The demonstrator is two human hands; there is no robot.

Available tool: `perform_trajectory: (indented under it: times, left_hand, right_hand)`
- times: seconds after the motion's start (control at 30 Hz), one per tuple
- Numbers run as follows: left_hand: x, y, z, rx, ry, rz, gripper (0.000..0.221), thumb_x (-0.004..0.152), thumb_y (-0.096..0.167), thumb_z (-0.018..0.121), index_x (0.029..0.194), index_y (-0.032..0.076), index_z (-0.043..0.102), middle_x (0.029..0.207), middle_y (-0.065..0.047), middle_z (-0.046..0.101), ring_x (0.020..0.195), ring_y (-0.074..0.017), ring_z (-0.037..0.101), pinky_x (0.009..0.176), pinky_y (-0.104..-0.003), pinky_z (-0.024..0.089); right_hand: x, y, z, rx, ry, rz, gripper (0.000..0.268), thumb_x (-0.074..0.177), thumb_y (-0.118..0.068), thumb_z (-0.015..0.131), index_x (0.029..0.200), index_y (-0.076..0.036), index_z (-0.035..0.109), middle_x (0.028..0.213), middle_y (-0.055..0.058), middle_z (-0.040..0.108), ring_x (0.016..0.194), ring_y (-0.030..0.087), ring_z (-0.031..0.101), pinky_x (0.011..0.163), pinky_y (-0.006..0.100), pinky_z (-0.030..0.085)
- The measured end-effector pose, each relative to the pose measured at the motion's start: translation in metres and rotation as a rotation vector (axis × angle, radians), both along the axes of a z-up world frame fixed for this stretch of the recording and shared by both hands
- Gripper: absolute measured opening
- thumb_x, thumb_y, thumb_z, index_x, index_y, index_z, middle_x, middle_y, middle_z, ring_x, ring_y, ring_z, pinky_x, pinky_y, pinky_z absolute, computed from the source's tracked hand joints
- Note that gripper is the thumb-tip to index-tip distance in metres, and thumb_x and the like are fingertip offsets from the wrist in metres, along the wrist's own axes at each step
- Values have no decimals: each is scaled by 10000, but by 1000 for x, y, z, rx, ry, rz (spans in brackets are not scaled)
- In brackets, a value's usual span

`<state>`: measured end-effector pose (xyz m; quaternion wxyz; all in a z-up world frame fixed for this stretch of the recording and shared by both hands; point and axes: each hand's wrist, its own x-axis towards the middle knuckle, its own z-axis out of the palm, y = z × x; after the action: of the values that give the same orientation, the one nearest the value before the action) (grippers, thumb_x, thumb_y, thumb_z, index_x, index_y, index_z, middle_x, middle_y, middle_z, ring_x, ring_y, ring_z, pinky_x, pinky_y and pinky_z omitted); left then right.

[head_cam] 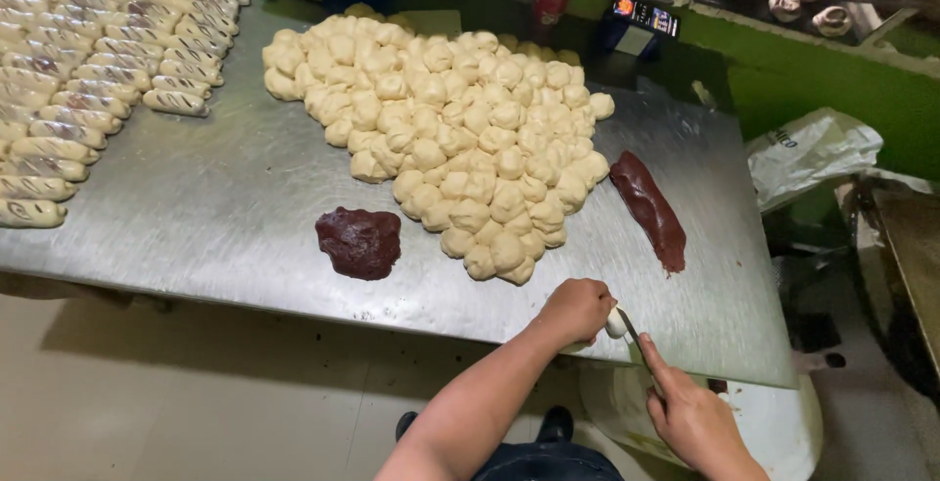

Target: Shaping and filling dough portions to prepare pastries for baking

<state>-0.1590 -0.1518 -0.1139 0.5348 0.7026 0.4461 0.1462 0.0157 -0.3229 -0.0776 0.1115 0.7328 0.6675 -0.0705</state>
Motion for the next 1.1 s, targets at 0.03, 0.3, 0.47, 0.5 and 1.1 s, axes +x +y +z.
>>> perform_trajectory:
  times: [0.03,0.3,0.47,0.5,1.1]
  left_hand:
    - [-1,0,1,12,1,-19,344,996,280,442,944,71,711,553,-114,659,594,-311,683,712,-444,512]
    - [10,-2,-14,152,86,7,302,948,291,530,1074,125,749,1027,-199,741,968,-439,662,773,-548,498]
    - [10,-7,4,297,182,-11,309,958,176,572,1230,67,474,1165,-176,504,803,-495,609,625,-615,461]
    - [6,-16,9,288,177,-2,309,958,176,572,1230,67,474,1165,-176,504,803,-495,609,625,-615,461]
    - [98,-40,21,48,-618,-31,258,798,38,663,1054,47,694,1026,-168,646,886,-315,697,778,-432,602]
  right_hand:
    - [-3,3,5,-41,8,-16,891,876,-319,532,1647,-474,115,1050,-71,683,809,345,695,654,530,549]
    - [-3,21,12,-202,18,-45,864,891,-313,492,1633,-517,99,1096,-1,737,952,399,695,765,538,526]
    - [-1,11,51,-347,-93,-1,850,907,-319,490,1615,-567,90,1136,-90,739,930,289,730,736,465,561]
    - [9,7,59,-355,-101,7,850,907,-319,490,1615,-567,90,1136,-90,739,930,289,730,736,465,561]
    - [109,46,16,538,775,321,773,804,-194,783,1505,-34,500,1378,218,606,1240,461,589,1012,542,502]
